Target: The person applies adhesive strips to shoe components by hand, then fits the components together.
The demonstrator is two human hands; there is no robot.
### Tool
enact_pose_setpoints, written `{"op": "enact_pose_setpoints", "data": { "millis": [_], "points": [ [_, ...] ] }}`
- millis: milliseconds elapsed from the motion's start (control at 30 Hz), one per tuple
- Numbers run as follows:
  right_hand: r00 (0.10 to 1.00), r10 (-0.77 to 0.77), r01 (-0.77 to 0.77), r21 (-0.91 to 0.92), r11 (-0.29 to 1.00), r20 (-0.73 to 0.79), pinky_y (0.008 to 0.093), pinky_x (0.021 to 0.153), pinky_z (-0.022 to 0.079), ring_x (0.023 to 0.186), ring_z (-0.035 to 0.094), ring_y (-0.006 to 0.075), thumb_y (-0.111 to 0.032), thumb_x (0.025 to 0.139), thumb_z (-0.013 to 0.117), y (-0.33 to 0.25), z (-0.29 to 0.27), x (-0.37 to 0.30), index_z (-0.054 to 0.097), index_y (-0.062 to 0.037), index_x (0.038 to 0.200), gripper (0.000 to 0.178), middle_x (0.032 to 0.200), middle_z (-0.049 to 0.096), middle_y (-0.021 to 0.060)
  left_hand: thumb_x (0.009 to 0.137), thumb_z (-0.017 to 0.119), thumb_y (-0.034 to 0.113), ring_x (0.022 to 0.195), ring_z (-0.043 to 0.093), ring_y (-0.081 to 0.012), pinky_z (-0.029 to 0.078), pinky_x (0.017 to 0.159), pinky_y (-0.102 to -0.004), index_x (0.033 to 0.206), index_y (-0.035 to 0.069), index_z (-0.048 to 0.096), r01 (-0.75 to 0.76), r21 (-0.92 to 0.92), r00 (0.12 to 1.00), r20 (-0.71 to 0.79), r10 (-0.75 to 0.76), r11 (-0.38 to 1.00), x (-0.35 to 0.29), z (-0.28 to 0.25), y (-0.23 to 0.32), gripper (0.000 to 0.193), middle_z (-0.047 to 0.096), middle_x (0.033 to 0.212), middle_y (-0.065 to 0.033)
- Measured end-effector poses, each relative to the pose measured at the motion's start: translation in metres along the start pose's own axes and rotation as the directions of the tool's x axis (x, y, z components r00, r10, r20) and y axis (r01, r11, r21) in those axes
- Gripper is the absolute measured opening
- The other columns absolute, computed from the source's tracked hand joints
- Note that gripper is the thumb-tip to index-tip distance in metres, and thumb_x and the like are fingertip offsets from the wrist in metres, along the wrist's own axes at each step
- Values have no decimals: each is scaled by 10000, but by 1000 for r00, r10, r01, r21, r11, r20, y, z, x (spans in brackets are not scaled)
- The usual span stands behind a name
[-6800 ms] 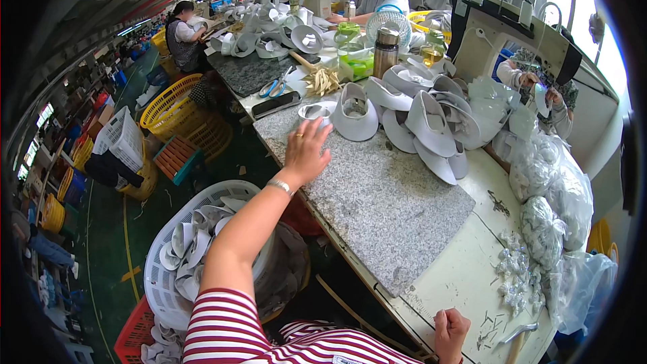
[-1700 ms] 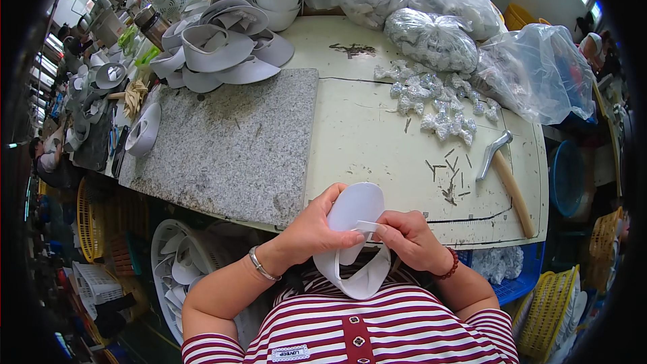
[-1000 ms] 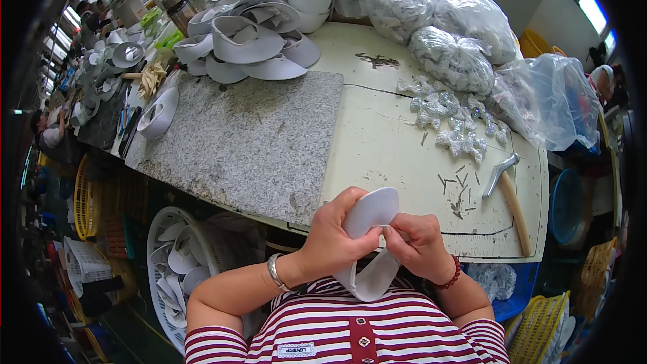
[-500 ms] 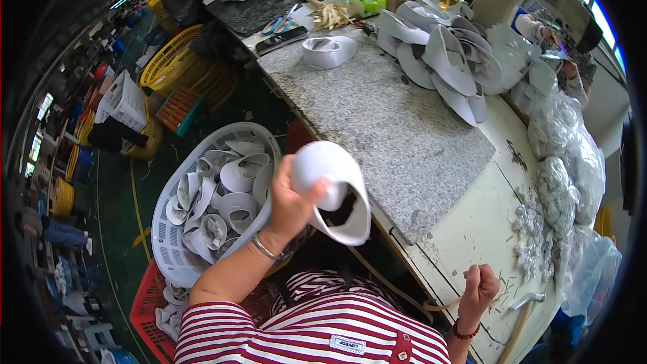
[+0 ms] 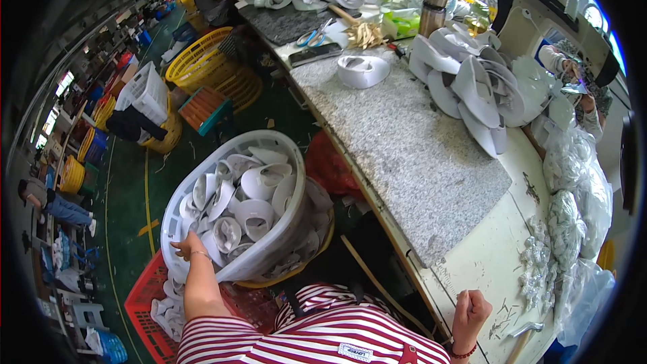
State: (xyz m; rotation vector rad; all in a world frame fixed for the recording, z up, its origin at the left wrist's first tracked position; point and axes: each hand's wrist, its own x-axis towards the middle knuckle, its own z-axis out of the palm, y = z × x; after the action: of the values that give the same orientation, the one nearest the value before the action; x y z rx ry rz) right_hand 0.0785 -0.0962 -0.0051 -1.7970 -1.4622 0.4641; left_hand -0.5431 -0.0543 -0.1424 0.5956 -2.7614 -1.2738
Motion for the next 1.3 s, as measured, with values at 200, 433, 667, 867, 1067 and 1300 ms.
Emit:
{"op": "enact_pose_setpoints", "data": {
  "millis": [200, 433, 667, 867, 1067, 1300],
  "points": [
    [999, -48, 49, -10, 999, 13, 290, 441, 310, 428, 387, 132, -40, 840, 619, -3, 7, 6, 541, 19, 657, 208, 496, 421, 73, 700, 626, 65, 1347, 354, -373, 264, 1110, -463, 1385, 108, 456, -892, -429, 161, -4, 987, 144, -145, 68, 91, 707, 457, 1392, -192],
    [984, -176, 175, -88, 981, -5, 382, 439, 352, 439, 437, 304, -102, 883, 622, 4, 4, 7, 554, -36, 728, 182, 548, 460, 150, 753, 652, 172, 1331, 356, -343, 314, 1081, -442, 1406, 149, 441, -777, -438, -558, 146, 817, -452, -375, 104, 217, 686, 428, 1438, -109],
    [985, -167, 162, -100, 982, -39, 379, 440, 363, 442, 452, 301, -112, 877, 642, 0, -1, -1, 558, -44, 740, 174, 553, 481, 148, 706, 691, 160, 972, 569, -305, 408, 893, -450, 961, 118, 634, -741, -324, -668, 267, 695, -588, -432, 105, 240, 265, 641, 933, -81],
    [992, -101, 112, 159, 981, -75, 316, 425, 375, 420, 489, 250, -22, 781, 622, 2, 3, 6, 575, -18, 668, 122, 523, 503, 111, 711, 698, 161, 669, 595, -226, 459, 541, -344, 863, 86, 636, -115, -647, -962, -116, 246, -754, -451, -57, 148, 180, 572, 661, -34],
    [991, -5, 70, 498, 864, -131, 280, 489, 381, 507, 479, 154, -40, 832, 514, 9, -7, 5, 576, 34, 750, 127, 605, 532, 76, 723, 615, 138, 523, 534, -112, 374, 435, -259, 983, 62, 673, 389, -753, -911, -400, -101, -531, -457, -153, 51, 277, 503, 618, 9],
    [993, -23, 79, 523, 849, -112, 265, 523, 350, 560, 444, 125, -43, 846, 514, 1, -16, -7, 564, 29, 802, 98, 661, 510, 54, 743, 742, 220, 541, 595, -180, 452, 454, -292, 966, 85, 666, 271, -952, -927, -298, 226, -146, -490, -169, 20, 271, 612, 748, -27]
  ]
}}
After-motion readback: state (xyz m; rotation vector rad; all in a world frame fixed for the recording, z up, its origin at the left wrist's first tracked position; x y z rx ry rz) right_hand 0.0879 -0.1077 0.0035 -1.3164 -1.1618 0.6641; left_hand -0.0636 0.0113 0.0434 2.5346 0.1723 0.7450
